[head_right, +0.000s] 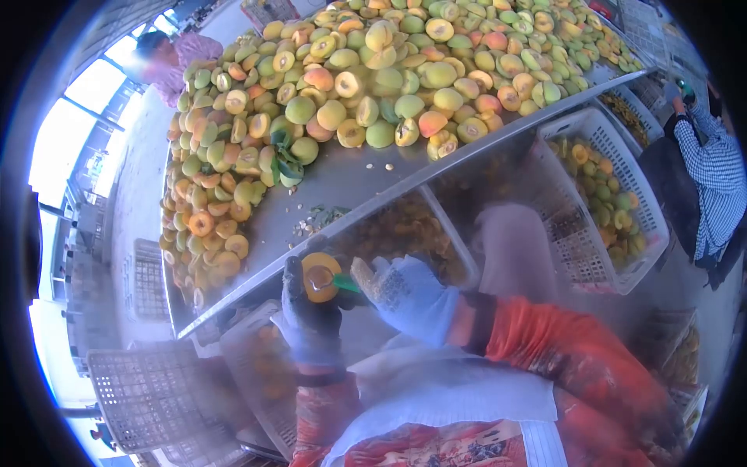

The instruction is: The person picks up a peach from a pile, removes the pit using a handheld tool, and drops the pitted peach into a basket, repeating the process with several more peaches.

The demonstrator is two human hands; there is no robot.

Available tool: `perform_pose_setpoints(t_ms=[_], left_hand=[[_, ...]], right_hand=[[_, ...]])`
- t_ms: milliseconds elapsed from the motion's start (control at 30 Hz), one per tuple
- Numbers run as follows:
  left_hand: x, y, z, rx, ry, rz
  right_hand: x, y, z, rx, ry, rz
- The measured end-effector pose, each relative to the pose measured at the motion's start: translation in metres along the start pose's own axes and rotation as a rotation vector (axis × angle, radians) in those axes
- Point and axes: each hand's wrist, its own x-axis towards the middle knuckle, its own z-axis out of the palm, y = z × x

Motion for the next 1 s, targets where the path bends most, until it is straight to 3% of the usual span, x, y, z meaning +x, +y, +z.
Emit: perform_pose_setpoints(t_ms=[67,133,167,233,367,433,500,600,667,733,800,833,867,933,967,1000], left_hand=[[-0.005,-0.006,-0.004,0.026,-0.049,0.044],[-0.01,-0.009,-0.001,0.732,0.009,0.607],[-0.01,-0.01,-0.003,0.736,0.007,0.606],[-0.007,-0.01,-0.009,1.144,0.012,0.957],[-0.018,-0.014,-0.006,1.137,0.126,0.977],[-0.022,-0.014,0.0,0.86,0.149,0.713],[-0.02,-0.008,0.002,0.805,0.075,0.682],[-0.021,-0.004,0.002,0.887,0.088,0.661],[-0.018,-0.008,0.009,0.359,0.058,0.319],[-0.019,-0.012,0.011,0.364,0.029,0.249],[-0.019,-0.018,0.013,0.359,-0.014,0.122],[-0.016,-0.026,0.012,0.475,-0.018,0.362],[-0.015,-0.026,0.014,0.474,-0.021,0.361],[-0.015,-0.021,0.018,0.71,0.029,0.559],[-0.015,-0.019,0.022,0.737,0.018,0.643],[-0.013,-0.019,0.023,0.741,0.018,0.644]], right_hand=[[-0.005,-0.002,-0.006,0.015,-0.02,0.015],[-0.008,-0.003,-0.007,0.026,-0.041,0.031],[-0.009,-0.004,-0.007,0.04,-0.001,0.031],[-0.01,-0.006,-0.006,0.057,0.042,0.032],[-0.014,-0.015,-0.003,0.1,0.046,0.019],[-0.018,-0.022,-0.009,0.174,0.015,0.062],[-0.017,-0.025,-0.022,0.568,-0.143,0.183],[-0.011,-0.02,-0.022,0.794,-0.186,0.247],[-0.016,-0.013,-0.008,0.708,-0.124,0.227],[-0.024,-0.008,-0.001,0.626,-0.071,0.222],[-0.029,0.001,0.0,0.648,-0.2,0.232],[-0.03,-0.002,0.008,0.768,-0.113,0.222],[-0.024,0.0,0.0,0.767,-0.113,0.225],[-0.009,0.004,-0.032,1.589,-0.681,0.587],[-0.01,0.003,-0.039,1.86,-0.654,0.622],[-0.011,0.004,-0.036,1.863,-0.654,0.62]])
